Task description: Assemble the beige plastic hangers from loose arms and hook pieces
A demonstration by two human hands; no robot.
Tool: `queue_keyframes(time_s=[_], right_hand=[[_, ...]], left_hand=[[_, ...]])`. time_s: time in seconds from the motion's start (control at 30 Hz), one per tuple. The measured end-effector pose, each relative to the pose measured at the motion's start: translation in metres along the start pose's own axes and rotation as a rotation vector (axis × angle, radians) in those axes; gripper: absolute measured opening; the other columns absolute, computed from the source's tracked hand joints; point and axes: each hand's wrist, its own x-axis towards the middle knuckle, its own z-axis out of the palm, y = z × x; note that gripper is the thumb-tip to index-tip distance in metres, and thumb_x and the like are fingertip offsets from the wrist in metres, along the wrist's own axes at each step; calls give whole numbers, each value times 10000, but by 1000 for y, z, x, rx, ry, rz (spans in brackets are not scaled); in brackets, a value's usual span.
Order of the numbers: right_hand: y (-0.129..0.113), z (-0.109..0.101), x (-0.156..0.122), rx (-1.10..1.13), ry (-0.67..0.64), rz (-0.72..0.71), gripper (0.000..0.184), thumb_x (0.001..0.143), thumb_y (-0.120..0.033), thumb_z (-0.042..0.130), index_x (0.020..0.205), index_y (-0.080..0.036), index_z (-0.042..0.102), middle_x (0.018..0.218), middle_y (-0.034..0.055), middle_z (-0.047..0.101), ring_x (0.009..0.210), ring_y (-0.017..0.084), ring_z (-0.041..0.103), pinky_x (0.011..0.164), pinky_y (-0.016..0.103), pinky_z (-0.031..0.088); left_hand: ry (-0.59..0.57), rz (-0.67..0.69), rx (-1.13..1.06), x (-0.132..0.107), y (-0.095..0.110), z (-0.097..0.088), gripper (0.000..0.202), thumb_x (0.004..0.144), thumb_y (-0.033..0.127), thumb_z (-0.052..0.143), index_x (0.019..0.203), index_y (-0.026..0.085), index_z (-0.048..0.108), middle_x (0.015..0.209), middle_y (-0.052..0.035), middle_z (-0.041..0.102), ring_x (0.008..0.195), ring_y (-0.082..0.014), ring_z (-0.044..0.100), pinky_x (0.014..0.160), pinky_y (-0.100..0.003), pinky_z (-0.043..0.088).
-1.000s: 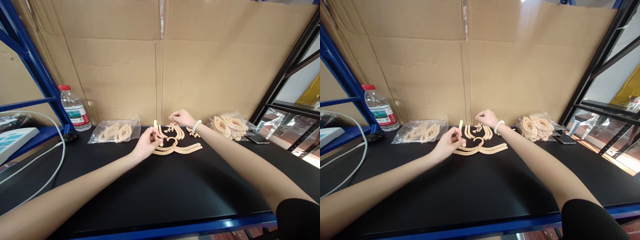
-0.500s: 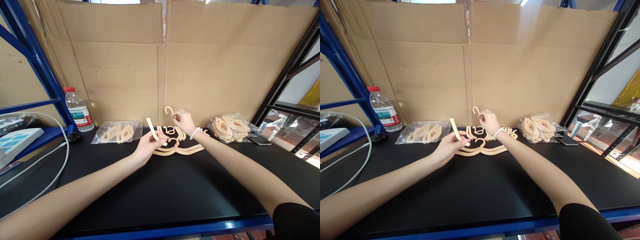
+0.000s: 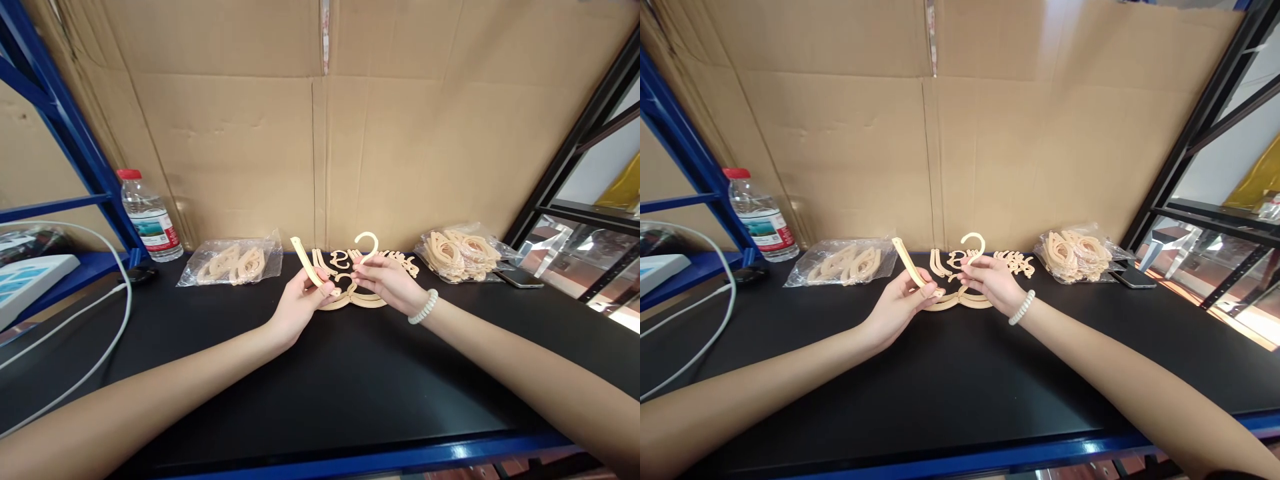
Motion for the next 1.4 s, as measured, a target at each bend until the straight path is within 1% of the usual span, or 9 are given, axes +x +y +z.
queue_keyframes(time_s=[0.1,0.27,0.4,0.57,0.8,0.9,1.07,1.23,1.4], right_hand=[[3,-1,-14,28,-39,50,269,648,-289,848,826,-161,692,849,34,681,821,149,670,823,294,551],[8,1,-22,79,-98,108,278,635,-281,863,833,-164,707,848,22,699,813,135,665,852,300,534],[9,3,-26,25,-146,99,237,664,-298,848,823,-173,725,844,20,698,815,138,663,799,277,545],[11,5,-32,-11,-210,122,216,687,-328,831,816,-185,734,905,32,694,863,163,660,782,293,565],[9,4,-35,12,-270,159,196,733,-321,802,849,-182,726,910,41,703,886,173,672,787,302,574],[8,3,-36,6,-273,167,194,731,-318,803,847,-181,729,910,44,713,890,175,679,823,316,564],[8,3,-37,11,-265,168,180,720,-289,814,834,-176,733,914,38,715,881,166,682,868,325,554],[8,2,-38,13,-280,173,157,717,-273,816,819,-182,739,900,31,711,877,165,679,852,316,561],[9,3,-39,-4,-289,154,156,721,-266,815,829,-179,743,868,31,712,846,153,677,812,288,561]], left_hand=[[-11,21,42,-2,-2,2,320,726,321,777,856,186,518,809,43,582,815,-125,647,870,-327,535],[-26,65,120,-6,-4,3,306,732,325,768,843,188,518,785,27,606,820,-155,649,816,-339,549],[-59,84,137,-8,-7,3,282,733,293,767,842,192,528,794,24,630,825,-159,654,819,-340,537],[-108,69,151,-9,-11,3,271,739,270,764,833,202,519,798,19,656,864,-180,669,835,-349,531],[-82,91,181,-11,-12,3,264,733,273,769,812,196,529,794,9,674,851,-198,699,818,-354,548],[-64,109,186,-12,-12,4,258,740,284,763,803,197,529,765,16,667,820,-199,704,794,-354,555],[-50,110,221,-13,-10,5,278,717,300,783,740,191,529,714,32,606,802,-195,693,760,-339,560],[-62,114,214,-13,-11,4,282,703,279,793,725,191,526,739,28,608,840,-214,701,799,-370,564],[-72,88,208,-14,-12,4,272,686,246,799,724,187,536,742,30,598,821,-213,699,807,-395,571]])
